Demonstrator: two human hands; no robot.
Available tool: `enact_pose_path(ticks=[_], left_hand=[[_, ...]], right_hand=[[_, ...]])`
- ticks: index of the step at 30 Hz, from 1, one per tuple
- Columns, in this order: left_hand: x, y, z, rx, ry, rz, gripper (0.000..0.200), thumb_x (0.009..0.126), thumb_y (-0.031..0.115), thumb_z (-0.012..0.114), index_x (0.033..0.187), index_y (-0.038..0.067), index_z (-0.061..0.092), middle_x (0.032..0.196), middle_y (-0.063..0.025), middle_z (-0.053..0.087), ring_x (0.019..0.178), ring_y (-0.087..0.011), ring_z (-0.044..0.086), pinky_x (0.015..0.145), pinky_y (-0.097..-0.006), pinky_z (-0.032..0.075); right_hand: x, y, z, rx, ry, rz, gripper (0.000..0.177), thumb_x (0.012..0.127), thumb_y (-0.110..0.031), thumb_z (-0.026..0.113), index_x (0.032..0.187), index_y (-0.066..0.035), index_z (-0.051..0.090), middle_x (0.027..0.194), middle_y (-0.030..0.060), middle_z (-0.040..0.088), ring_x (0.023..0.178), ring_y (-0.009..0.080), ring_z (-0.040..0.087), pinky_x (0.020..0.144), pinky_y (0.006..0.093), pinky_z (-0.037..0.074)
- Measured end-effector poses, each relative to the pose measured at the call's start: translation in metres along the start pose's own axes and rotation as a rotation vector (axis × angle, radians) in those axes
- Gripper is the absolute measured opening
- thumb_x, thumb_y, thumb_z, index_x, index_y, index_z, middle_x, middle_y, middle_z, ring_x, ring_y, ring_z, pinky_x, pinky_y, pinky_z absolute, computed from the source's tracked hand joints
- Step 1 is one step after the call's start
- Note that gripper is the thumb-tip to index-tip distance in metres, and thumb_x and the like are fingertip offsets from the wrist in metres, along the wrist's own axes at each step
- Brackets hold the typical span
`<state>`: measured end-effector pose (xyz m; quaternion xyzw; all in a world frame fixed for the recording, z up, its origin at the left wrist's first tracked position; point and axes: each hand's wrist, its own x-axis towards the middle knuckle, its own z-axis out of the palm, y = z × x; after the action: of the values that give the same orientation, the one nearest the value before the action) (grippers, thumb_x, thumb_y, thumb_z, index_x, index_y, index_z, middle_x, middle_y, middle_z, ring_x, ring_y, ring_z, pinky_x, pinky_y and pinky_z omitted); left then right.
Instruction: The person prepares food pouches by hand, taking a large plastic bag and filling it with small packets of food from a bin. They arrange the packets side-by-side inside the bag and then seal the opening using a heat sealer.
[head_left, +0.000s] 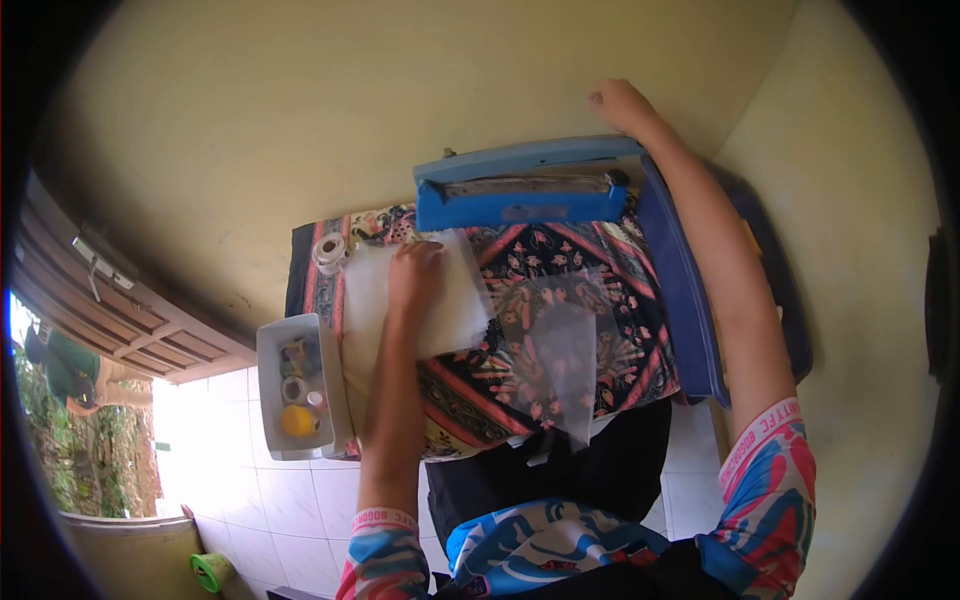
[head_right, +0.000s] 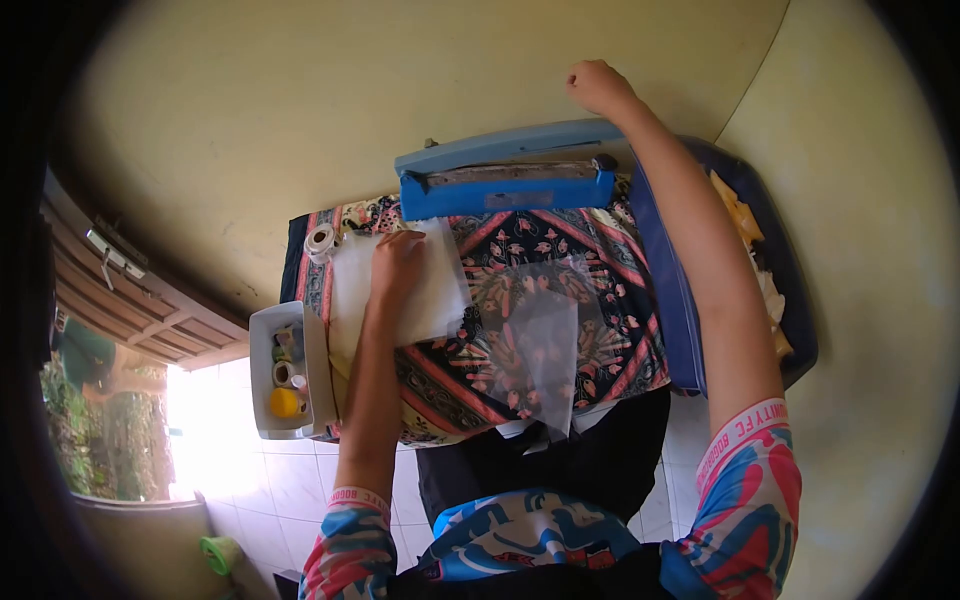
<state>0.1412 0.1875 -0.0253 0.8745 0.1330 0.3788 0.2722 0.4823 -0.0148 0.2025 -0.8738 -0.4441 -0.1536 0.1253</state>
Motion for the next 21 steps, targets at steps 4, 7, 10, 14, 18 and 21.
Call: enact_pose_path(ticks=[4, 7, 10, 14, 18, 21], left_hand=[[0.004, 0.011, -0.008, -0.012, 0.065, -0.008, 0.015, 0.084, 0.015, 0.070, 0.095, 0.005, 0.073, 0.095, -0.0140, 0.072, 0.089, -0.0323, 0.067, 0.083, -0.0408, 0.052], [0.006, 0.023, -0.023, 0.010, -0.054, -0.029, 0.018, 0.083, 0.017, 0.072, 0.099, 0.008, 0.073, 0.095, -0.0129, 0.072, 0.087, -0.0301, 0.068, 0.079, -0.0391, 0.053], [0.002, 0.053, -0.044, 0.011, -0.331, -0.123, 0.029, 0.077, 0.023, 0.079, 0.101, 0.010, 0.074, 0.095, -0.0104, 0.073, 0.084, -0.0275, 0.068, 0.076, -0.0384, 0.054], [-0.024, 0.084, -0.061, 0.093, -0.538, -0.058, 0.052, 0.067, 0.027, 0.086, 0.112, 0.010, 0.067, 0.106, -0.0116, 0.070, 0.101, -0.0306, 0.064, 0.088, -0.0416, 0.051], [-0.053, 0.102, -0.070, 0.204, -0.553, -0.045, 0.070, 0.061, 0.029, 0.088, 0.120, 0.011, 0.057, 0.115, -0.0129, 0.065, 0.114, -0.0327, 0.058, 0.096, -0.0441, 0.044], [-0.070, 0.103, -0.076, 0.246, -0.525, 0.022, 0.067, 0.061, 0.027, 0.087, 0.118, 0.010, 0.058, 0.116, -0.0124, 0.065, 0.115, -0.0324, 0.058, 0.097, -0.0435, 0.044]], right_hand=[[-0.064, -0.030, -0.013, 0.186, 0.047, -0.156, 0.020, 0.086, -0.020, 0.064, 0.095, -0.004, 0.072, 0.093, 0.0163, 0.072, 0.088, 0.0336, 0.069, 0.079, 0.0418, 0.055], [-0.120, -0.035, -0.014, 0.224, 0.052, -0.296, 0.020, 0.086, -0.019, 0.065, 0.094, -0.002, 0.070, 0.090, 0.0168, 0.071, 0.085, 0.0336, 0.069, 0.078, 0.0412, 0.054], [-0.166, -0.030, -0.021, 0.247, -0.037, -0.289, 0.018, 0.085, -0.016, 0.066, 0.093, 0.000, 0.070, 0.088, 0.0167, 0.071, 0.083, 0.0325, 0.069, 0.076, 0.0393, 0.054], [-0.198, -0.009, -0.019, 0.357, -0.080, -0.205, 0.017, 0.084, -0.014, 0.068, 0.093, 0.000, 0.071, 0.086, 0.0170, 0.071, 0.082, 0.0297, 0.070, 0.075, 0.0362, 0.054], [-0.215, 0.015, -0.004, 0.438, -0.035, -0.165, 0.018, 0.084, -0.014, 0.069, 0.094, 0.001, 0.071, 0.085, 0.0177, 0.071, 0.080, 0.0284, 0.071, 0.073, 0.0339, 0.054], [-0.222, 0.019, 0.004, 0.432, -0.034, -0.180, 0.018, 0.085, -0.014, 0.068, 0.094, 0.001, 0.071, 0.084, 0.0183, 0.071, 0.078, 0.0286, 0.071, 0.072, 0.0338, 0.053]])
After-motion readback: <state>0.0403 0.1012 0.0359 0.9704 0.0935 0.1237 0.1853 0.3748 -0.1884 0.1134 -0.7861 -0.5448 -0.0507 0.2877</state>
